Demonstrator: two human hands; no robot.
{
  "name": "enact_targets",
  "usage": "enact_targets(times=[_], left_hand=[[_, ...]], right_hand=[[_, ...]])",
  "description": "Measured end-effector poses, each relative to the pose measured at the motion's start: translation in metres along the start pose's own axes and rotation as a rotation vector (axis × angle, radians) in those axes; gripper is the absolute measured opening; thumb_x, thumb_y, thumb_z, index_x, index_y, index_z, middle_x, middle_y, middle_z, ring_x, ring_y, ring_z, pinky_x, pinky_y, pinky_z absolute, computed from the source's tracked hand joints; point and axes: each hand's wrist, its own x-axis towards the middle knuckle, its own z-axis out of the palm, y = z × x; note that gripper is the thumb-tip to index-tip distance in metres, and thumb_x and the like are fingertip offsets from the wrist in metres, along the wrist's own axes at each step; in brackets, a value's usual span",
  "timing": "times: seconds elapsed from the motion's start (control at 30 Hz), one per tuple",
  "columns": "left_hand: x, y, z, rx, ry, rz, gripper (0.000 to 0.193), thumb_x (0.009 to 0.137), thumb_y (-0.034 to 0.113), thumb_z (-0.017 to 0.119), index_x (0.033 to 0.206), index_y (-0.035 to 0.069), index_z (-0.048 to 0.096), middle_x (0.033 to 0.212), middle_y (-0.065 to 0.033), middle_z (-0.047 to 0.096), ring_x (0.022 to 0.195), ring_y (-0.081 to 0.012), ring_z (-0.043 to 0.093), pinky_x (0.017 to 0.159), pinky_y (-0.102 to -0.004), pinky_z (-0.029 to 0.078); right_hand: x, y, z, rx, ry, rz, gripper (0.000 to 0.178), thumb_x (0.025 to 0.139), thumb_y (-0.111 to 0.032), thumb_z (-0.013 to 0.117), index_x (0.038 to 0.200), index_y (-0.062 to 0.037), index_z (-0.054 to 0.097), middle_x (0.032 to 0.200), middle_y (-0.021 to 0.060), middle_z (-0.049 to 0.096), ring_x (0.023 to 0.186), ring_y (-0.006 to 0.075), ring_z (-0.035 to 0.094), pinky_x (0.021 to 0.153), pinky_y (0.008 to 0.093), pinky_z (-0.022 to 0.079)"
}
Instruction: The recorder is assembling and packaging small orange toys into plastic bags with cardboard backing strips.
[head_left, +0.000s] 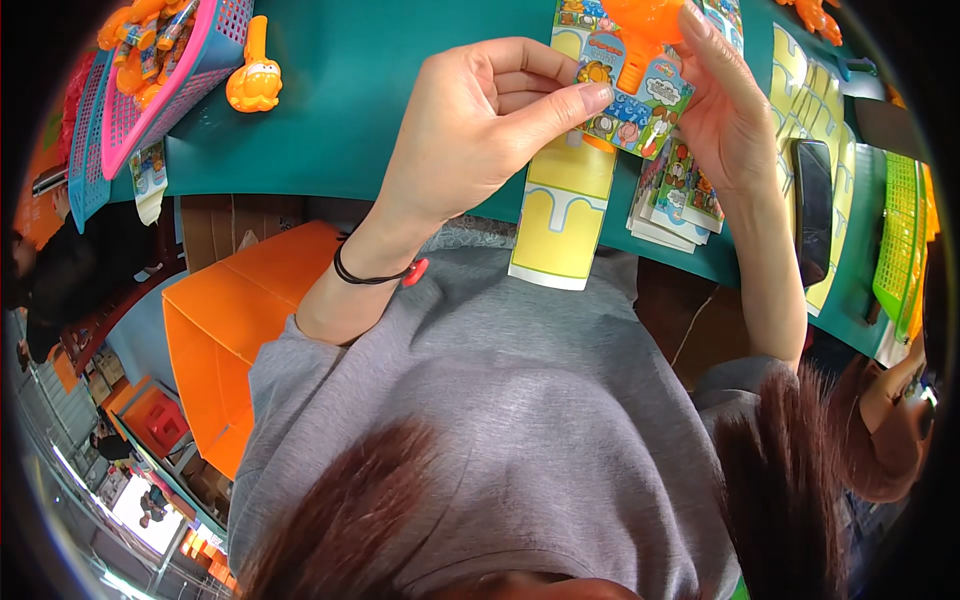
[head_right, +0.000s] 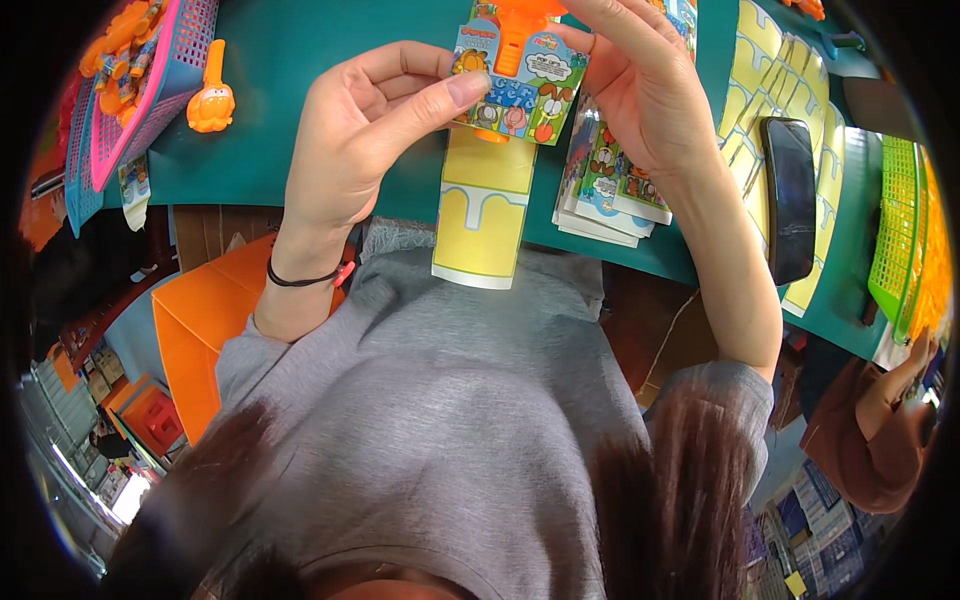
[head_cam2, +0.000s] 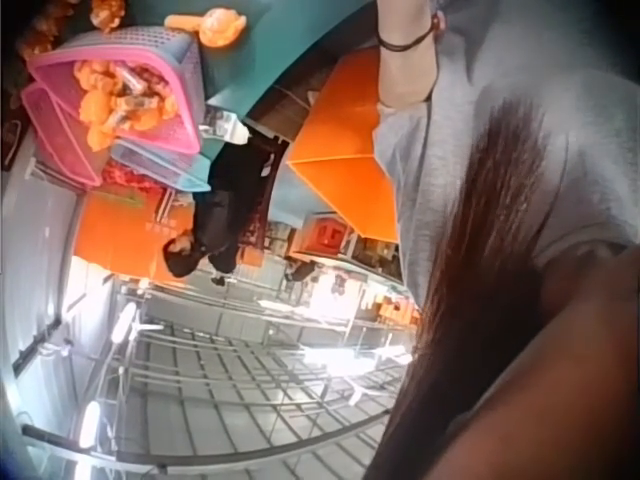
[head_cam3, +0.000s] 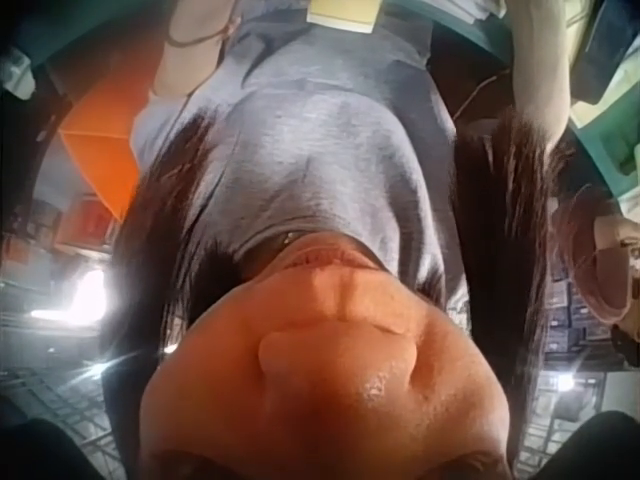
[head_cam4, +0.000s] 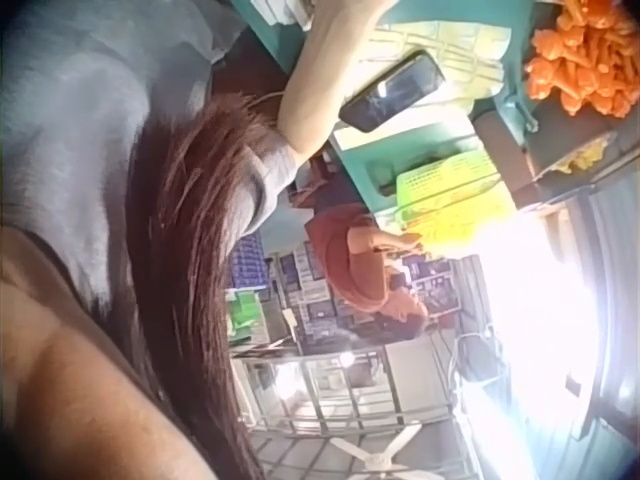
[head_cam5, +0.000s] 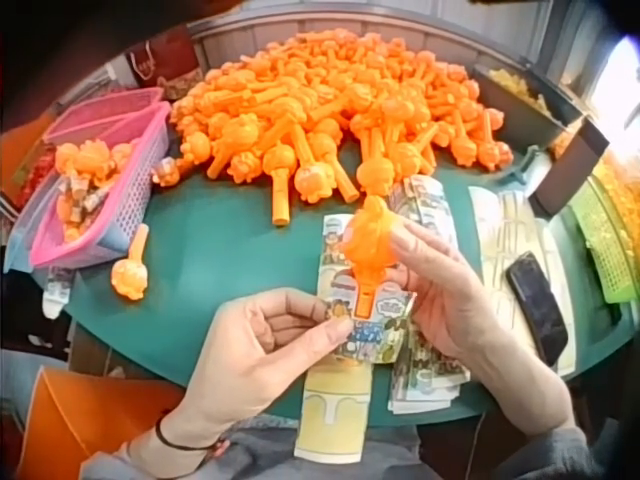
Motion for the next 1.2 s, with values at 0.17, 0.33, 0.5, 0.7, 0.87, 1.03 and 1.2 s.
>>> enact_targets(times=[0.17, 0.33, 0.5, 0.7, 0.87, 1.03, 1.2], left_hand=[[0.001, -0.001, 0.000, 0.017, 0.005, -0.004, 0.021, 0.089, 0.009, 0.069, 0.102, -0.008, 0.064, 0.095, -0.0125, 0.071, 0.088, -0.0131, 0.067, 0.083, -0.0248, 0.052], [0.001, -0.002, 0.000, 0.031, 0.013, -0.002, 0.020, 0.089, 0.008, 0.069, 0.101, -0.007, 0.064, 0.095, -0.0126, 0.071, 0.088, -0.0133, 0.067, 0.082, -0.0246, 0.053], [0.000, -0.002, 0.002, 0.038, 0.016, 0.006, 0.020, 0.086, 0.004, 0.072, 0.100, -0.006, 0.062, 0.096, -0.0141, 0.070, 0.090, -0.0154, 0.069, 0.083, -0.0257, 0.055], [-0.001, -0.005, 0.006, 0.087, 0.038, 0.020, 0.025, 0.083, 0.002, 0.075, 0.102, -0.006, 0.060, 0.099, -0.0152, 0.070, 0.093, -0.0183, 0.070, 0.084, -0.0278, 0.057], [-0.005, -0.011, 0.007, 0.203, 0.104, 0.089, 0.030, 0.082, 0.002, 0.076, 0.105, -0.008, 0.059, 0.101, -0.0159, 0.069, 0.092, -0.0194, 0.070, 0.084, -0.0279, 0.057], [0.022, -0.024, -0.004, 0.210, 0.085, 0.579, 0.060, 0.075, 0.008, 0.083, 0.119, -0.002, 0.045, 0.093, -0.0141, 0.069, 0.080, -0.0143, 0.069, 0.072, -0.0234, 0.055], [0.006, 0.021, 0.006, 0.166, 0.221, 0.034, 0.086, 0.073, 0.010, 0.086, 0.140, 0.001, 0.032, 0.091, -0.0108, 0.066, 0.074, -0.0100, 0.064, 0.068, -0.0212, 0.052]], right_hand=[[0.000, 0.001, 0.001, 0.030, 0.034, 0.002, 0.041, 0.095, -0.018, 0.061, 0.131, -0.0012, 0.053, 0.120, 0.0119, 0.065, 0.097, 0.0156, 0.068, 0.083, 0.0258, 0.055], [-0.001, 0.000, -0.003, 0.026, -0.019, -0.008, 0.041, 0.095, -0.018, 0.061, 0.132, -0.0012, 0.053, 0.121, 0.0110, 0.065, 0.096, 0.0148, 0.067, 0.082, 0.0252, 0.055], [0.000, 0.001, 0.001, 0.059, -0.008, -0.002, 0.042, 0.095, -0.017, 0.061, 0.133, -0.0012, 0.052, 0.121, 0.0103, 0.065, 0.097, 0.0134, 0.067, 0.082, 0.0237, 0.055], [-0.004, 0.000, 0.005, -0.004, 0.015, -0.039, 0.044, 0.094, -0.015, 0.063, 0.134, -0.0016, 0.051, 0.122, 0.0086, 0.064, 0.099, 0.0115, 0.065, 0.083, 0.0214, 0.053], [-0.006, -0.001, 0.010, -0.083, 0.088, -0.032, 0.044, 0.092, -0.016, 0.066, 0.131, -0.0046, 0.050, 0.120, 0.0051, 0.063, 0.099, 0.0096, 0.064, 0.082, 0.0191, 0.050], [-0.007, 0.010, -0.002, -0.140, 0.088, -0.023, 0.035, 0.096, -0.019, 0.061, 0.126, -0.0045, 0.051, 0.116, 0.0060, 0.062, 0.101, 0.0125, 0.063, 0.088, 0.0258, 0.049], [-0.003, 0.019, -0.012, -0.306, -0.070, -0.120, 0.052, 0.094, -0.018, 0.065, 0.138, -0.0033, 0.041, 0.125, 0.0090, 0.058, 0.117, 0.0166, 0.056, 0.099, 0.0323, 0.046]])
